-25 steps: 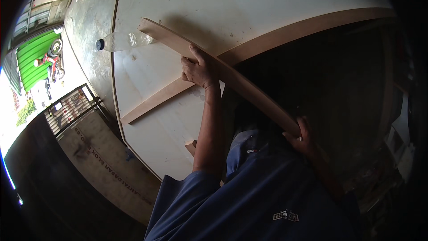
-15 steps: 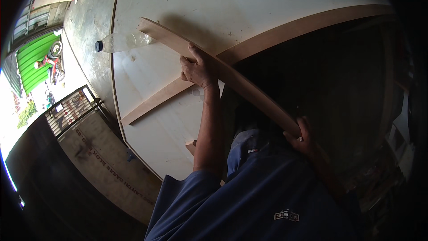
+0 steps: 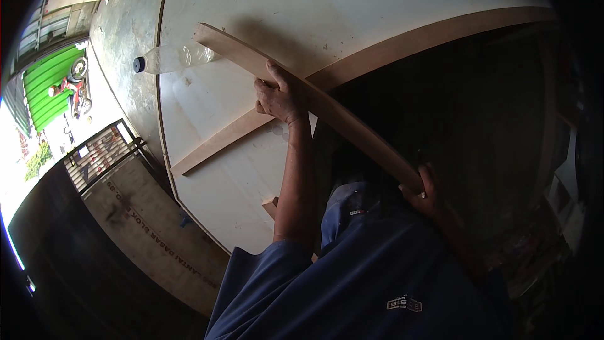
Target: The person marks lines on wooden boards using a pencil and a try square, then saws one of the boards with a hand saw.
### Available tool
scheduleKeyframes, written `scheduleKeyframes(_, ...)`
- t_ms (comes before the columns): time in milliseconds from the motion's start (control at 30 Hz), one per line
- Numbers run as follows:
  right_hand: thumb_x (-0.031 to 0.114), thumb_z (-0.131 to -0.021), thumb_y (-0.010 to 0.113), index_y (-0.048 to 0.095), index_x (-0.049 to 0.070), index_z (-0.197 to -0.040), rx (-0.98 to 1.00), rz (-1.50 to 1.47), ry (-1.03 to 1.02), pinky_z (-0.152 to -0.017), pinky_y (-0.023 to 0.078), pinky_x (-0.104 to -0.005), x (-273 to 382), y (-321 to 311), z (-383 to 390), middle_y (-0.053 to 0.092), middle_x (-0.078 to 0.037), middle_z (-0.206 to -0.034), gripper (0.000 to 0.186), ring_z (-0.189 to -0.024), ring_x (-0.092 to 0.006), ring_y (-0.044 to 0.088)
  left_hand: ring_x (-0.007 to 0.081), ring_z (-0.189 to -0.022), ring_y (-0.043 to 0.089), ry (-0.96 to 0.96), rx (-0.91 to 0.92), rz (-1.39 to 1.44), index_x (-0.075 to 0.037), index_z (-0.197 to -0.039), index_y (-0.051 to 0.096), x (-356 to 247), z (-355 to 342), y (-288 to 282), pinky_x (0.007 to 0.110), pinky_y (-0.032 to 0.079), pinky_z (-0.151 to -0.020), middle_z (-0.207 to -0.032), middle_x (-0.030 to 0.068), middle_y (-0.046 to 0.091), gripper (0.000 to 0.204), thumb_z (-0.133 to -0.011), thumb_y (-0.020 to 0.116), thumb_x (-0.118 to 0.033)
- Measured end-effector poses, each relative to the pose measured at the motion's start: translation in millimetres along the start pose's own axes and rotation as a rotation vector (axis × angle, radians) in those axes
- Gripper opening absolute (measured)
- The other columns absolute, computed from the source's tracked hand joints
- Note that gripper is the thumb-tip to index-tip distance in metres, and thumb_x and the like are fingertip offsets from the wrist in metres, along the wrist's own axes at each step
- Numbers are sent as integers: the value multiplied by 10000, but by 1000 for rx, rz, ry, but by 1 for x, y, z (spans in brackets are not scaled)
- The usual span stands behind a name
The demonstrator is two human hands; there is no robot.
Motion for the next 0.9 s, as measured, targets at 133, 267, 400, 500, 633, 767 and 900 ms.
scheduleKeyframes(133,372,-789,851,572,-45,-1236,27,-10,10,-833,535,-467,-4,3,1,598,-231,-1136,672,-1012,-419,640,338,-997,562,7,-26,-13,-6,-1126,637,-1,1,-1,462,365,-999,-847,151,660,640,-988,506,-617)
scheduleKeyframes(267,396,-788,850,573,-50,-1248,34,-37,36,-847,536,-474,-10,8,4,605,-248,-1150,697,-1023,-429,639,291,-980,589,-16,22,-21,-13,-1212,624,0,0,0,428,331,-1042,-855,134,658,638,-987,518,-600)
scheduleKeyframes(400,403,-793,846,571,-48,-1260,-3,2,7,-859,534,-476,-11,8,6,607,-257,-1163,705,-1032,-433,636,372,-1027,536,0,-5,-27,-18,-1044,660,1,-1,0,487,397,-958,-818,150,662,647,-981,497,-641)
scheduleKeyframes(500,416,-796,844,567,-44,-1268,46,-44,42,-869,534,-478,-14,11,6,608,-255,-1163,715,-1039,-432,634,375,-985,546,27,-63,-23,-12,-1014,650,2,0,1,491,399,-950,-785,148,651,645,-981,498,-638)
scheduleKeyframes(633,422,-799,841,564,-37,-1268,37,-30,34,-870,530,-473,-9,7,4,606,-237,-1151,712,-1046,-423,632,378,-945,607,55,-73,-34,-9,-998,646,1,-1,0,480,371,-995,-818,153,687,625,-995,491,-614)
scheduleKeyframes(767,382,-840,810,585,-18,-1256,53,-38,-37,-817,523,-445,9,-9,-8,593,-203,-1115,619,-992,-365,632,364,-968,653,78,-41,1,-13,-1005,655,-6,0,-3,456,325,-1049,-875,157,722,612,-1007,482,-600)
scheduleKeyframes(900,296,-944,708,639,-21,-1208,-42,-118,-30,-744,514,-368,35,-41,-45,609,-156,-1024,418,-878,-255,628,366,-969,655,58,-22,-11,-1,-1015,656,-8,0,-5,451,319,-1053,-869,159,720,634,-1004,480,-610)
Point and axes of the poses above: each hand's wrist, its own z-axis away from the middle knuckle, its own y-axis out of the palm, x = y × z, the point moved 5 cm from there along -z, towards the middle knuckle
